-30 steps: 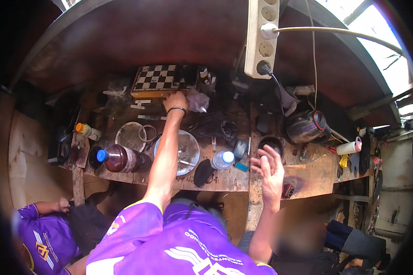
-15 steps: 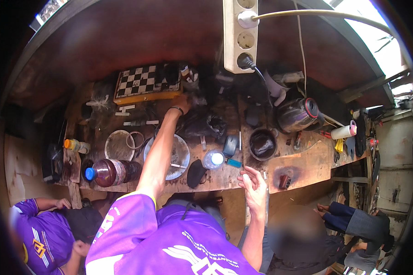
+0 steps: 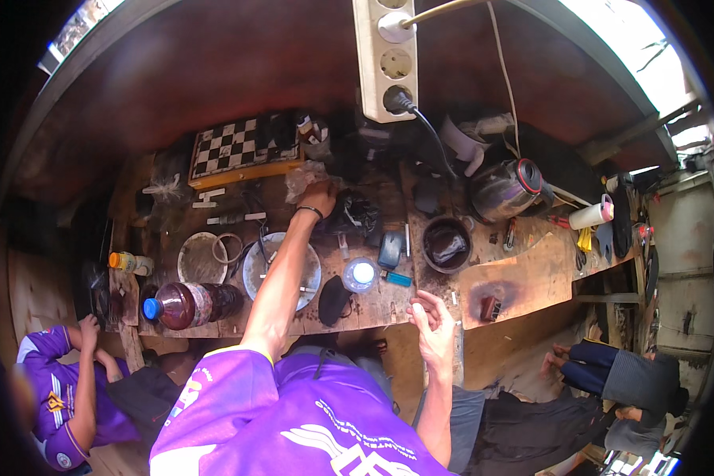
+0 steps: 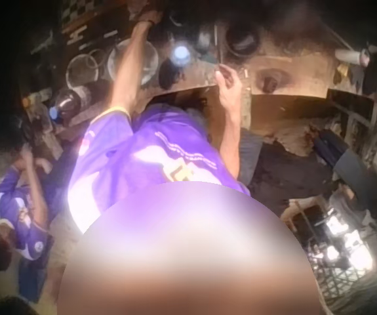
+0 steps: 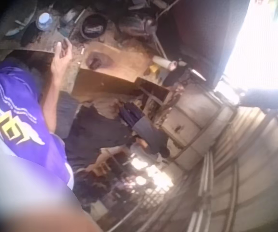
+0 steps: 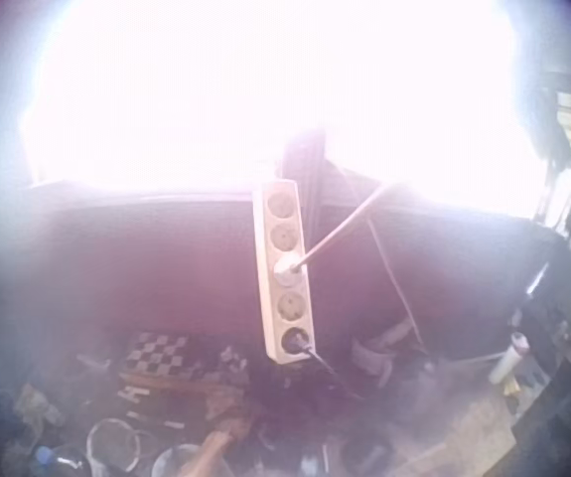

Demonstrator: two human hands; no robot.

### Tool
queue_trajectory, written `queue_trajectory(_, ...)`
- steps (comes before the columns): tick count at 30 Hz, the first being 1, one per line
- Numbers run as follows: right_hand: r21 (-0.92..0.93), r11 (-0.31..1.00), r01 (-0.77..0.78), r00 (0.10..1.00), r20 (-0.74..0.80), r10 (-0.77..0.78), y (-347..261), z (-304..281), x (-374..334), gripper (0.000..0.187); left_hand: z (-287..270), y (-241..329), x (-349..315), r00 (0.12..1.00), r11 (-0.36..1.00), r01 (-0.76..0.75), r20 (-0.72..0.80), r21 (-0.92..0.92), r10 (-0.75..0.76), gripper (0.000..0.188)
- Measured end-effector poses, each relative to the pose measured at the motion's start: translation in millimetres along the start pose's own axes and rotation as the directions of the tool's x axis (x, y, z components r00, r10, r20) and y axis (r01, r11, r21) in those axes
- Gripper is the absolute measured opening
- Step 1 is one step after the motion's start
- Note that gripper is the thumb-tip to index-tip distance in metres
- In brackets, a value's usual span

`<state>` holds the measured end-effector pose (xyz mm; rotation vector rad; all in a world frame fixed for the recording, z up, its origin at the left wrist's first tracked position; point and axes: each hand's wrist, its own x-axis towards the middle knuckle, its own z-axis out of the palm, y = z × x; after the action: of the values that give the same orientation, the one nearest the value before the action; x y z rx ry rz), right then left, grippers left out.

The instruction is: The person works at a cluttered workbench, scraping a dark patch on a wooden board, then uses a screwdriver to pry and adjust a small black shoe part. They handle a plastic bag and a small container, and repeatedly rub the shoe part with a dark substance from a bowl.

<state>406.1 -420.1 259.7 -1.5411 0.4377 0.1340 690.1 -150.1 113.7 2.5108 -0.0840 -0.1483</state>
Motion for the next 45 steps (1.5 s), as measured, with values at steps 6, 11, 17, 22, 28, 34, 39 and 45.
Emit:
queue_trajectory(6,0.025,1.000,-0.017,1.000,-0.006,0.017,6,-8,-6,0.042,-24,27,-35,0.969,1.000,0.022,-0.246,-0.005,-0.023,0.048)
queue_trajectory(11,-0.003,1.000,-0.008,1.000,-0.018,0.007,7,-13,-2,0.042,-16,43,-65,0.962,0.998,0.016,-0.272,0.055,-0.001,0.059)
queue_trajectory(17,-0.032,0.999,-0.009,1.000,0.006,0.009,7,-9,1,0.042,-10,52,-52,0.999,0.990,0.044,0.001,0.133,-0.044,0.063)
queue_trajectory(22,-0.003,1.000,-0.016,1.000,-0.015,0.016,11,-9,-3,0.042,-34,55,-29,0.986,0.949,0.073,-0.168,0.305,-0.022,0.037)
queue_trajectory(28,-0.061,0.998,-0.021,0.999,-0.042,0.019,14,-8,-9,0.042,-6,68,13,0.975,0.988,0.006,-0.218,0.156,0.028,0.029)
queue_trajectory(34,-0.062,0.998,-0.016,0.998,-0.057,0.012,17,-4,-13,0.042,14,71,41,0.963,0.963,0.255,-0.114,0.085,-0.245,0.041)
queue_trajectory(39,-0.074,0.996,-0.046,0.997,-0.059,0.042,22,-1,-18,0.042,16,78,37,0.972,0.944,0.224,-0.120,0.242,-0.200,0.053)
queue_trajectory(45,-0.071,0.997,-0.042,0.997,-0.069,0.037,22,-5,-19,0.042,6,84,27,0.981,0.979,0.130,-0.162,0.154,-0.105,0.051)
